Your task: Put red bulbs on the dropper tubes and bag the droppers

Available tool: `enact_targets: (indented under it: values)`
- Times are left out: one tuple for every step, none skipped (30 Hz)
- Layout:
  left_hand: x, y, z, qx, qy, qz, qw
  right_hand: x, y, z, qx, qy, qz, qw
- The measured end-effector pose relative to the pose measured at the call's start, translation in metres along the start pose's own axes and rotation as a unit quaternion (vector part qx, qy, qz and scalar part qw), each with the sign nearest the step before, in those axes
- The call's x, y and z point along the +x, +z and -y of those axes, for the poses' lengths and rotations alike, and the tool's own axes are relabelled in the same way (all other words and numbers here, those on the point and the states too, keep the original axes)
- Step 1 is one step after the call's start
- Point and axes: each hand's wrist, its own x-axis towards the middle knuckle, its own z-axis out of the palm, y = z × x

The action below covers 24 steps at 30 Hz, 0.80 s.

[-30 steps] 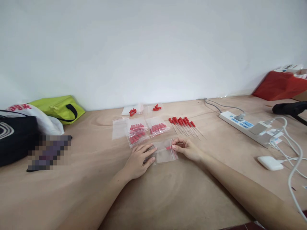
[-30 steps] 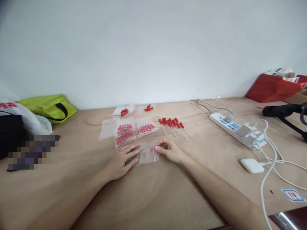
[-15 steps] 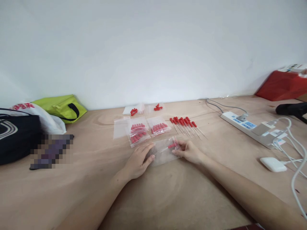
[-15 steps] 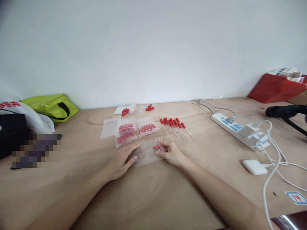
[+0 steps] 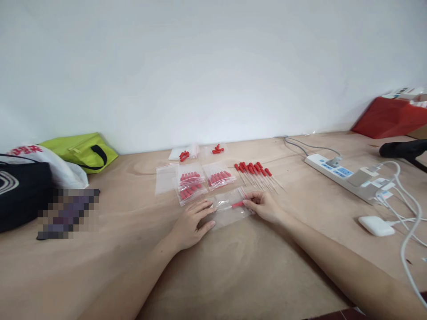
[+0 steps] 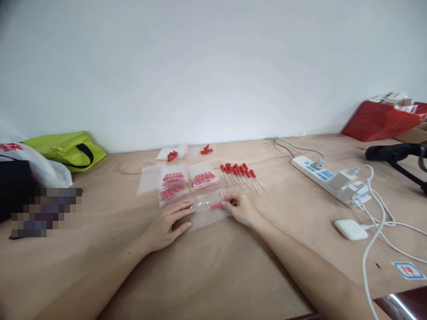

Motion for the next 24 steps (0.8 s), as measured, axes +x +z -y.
enact_targets:
  values:
    - [0.0,0.0,0.0,-0.004,-0.002,-0.003,1.0,0.001,-0.003,0.001,-0.043,-0.01,-0.018,0.999]
    - [0.0,0.0,0.0,-0.009,-0.006,-0.006,1.0,0.003,-0.006,0.002,-0.097,-0.022,-0.044,0.994]
    - [-0.001,0.0,-0.001,-0.015,-0.01,-0.008,1.0,0.006,-0.01,0.004,-0.156,-0.038,-0.075,0.984]
    - [-0.001,-0.001,-0.001,-0.02,-0.014,-0.01,1.0,0.011,-0.014,0.006,-0.212,-0.057,-0.106,0.97]
    - [-0.001,-0.002,-0.002,-0.025,-0.016,-0.011,1.0,0.017,-0.018,0.008,-0.261,-0.076,-0.132,0.953]
    - [-0.001,-0.002,-0.003,-0.027,-0.016,-0.011,0.999,0.024,-0.021,0.01,-0.3,-0.09,-0.149,0.938]
    - [-0.001,-0.003,-0.003,-0.027,-0.015,-0.01,0.999,0.032,-0.022,0.013,-0.331,-0.097,-0.156,0.926]
    - [-0.001,-0.003,-0.004,-0.027,-0.014,-0.007,1.0,0.041,-0.023,0.015,-0.356,-0.094,-0.157,0.916]
    - [-0.001,-0.004,-0.004,-0.026,-0.013,-0.004,1.0,0.051,-0.022,0.018,-0.378,-0.078,-0.158,0.909]
    - [-0.001,-0.004,-0.004,-0.024,-0.012,-0.002,1.0,0.06,-0.019,0.021,-0.398,-0.054,-0.158,0.902]
    - [-0.001,-0.004,-0.004,-0.021,-0.011,0.002,1.0,0.068,-0.016,0.024,-0.416,-0.027,-0.154,0.896]
    - [-0.001,-0.003,-0.004,-0.016,-0.008,0.004,1.0,0.076,-0.012,0.026,-0.431,0.001,-0.153,0.89]
    - [-0.001,-0.003,-0.003,-0.011,-0.005,0.006,1.0,0.082,-0.007,0.028,-0.444,0.021,-0.15,0.883]
    - [-0.001,-0.003,-0.002,-0.006,-0.002,0.007,1.0,0.087,-0.002,0.031,-0.455,0.037,-0.145,0.878]
    - [-0.001,-0.002,-0.002,-0.001,0.002,0.007,1.0,0.09,0.003,0.032,-0.464,0.047,-0.141,0.874]
    - [-0.001,-0.002,-0.001,0.003,0.005,0.006,1.0,0.093,0.007,0.034,-0.47,0.051,-0.135,0.871]
    - [-0.001,-0.002,0.0,0.006,0.007,0.005,1.0,0.094,0.011,0.035,-0.474,0.052,-0.129,0.87]
    - [-0.001,-0.001,0.0,0.009,0.007,0.004,1.0,0.095,0.014,0.037,-0.475,0.05,-0.124,0.87]
    - [-0.001,-0.001,0.0,0.011,0.008,0.004,1.0,0.095,0.015,0.038,-0.473,0.047,-0.12,0.872]
    - [-0.001,-0.001,0.0,0.012,0.008,0.005,1.0,0.095,0.015,0.04,-0.468,0.044,-0.118,0.874]
    - [-0.001,-0.001,0.001,0.012,0.008,0.007,1.0,0.094,0.012,0.042,-0.465,0.044,-0.119,0.876]
    - [-0.001,-0.001,0.001,0.012,0.008,0.008,1.0,0.093,0.007,0.043,-0.458,0.046,-0.124,0.879]
    - [-0.001,-0.001,0.001,0.011,0.008,0.009,1.0,0.09,0.001,0.043,-0.445,0.047,-0.132,0.884]
    - [-0.001,-0.001,0.001,0.011,0.008,0.011,1.0,0.086,-0.007,0.042,-0.425,0.046,-0.141,0.893]
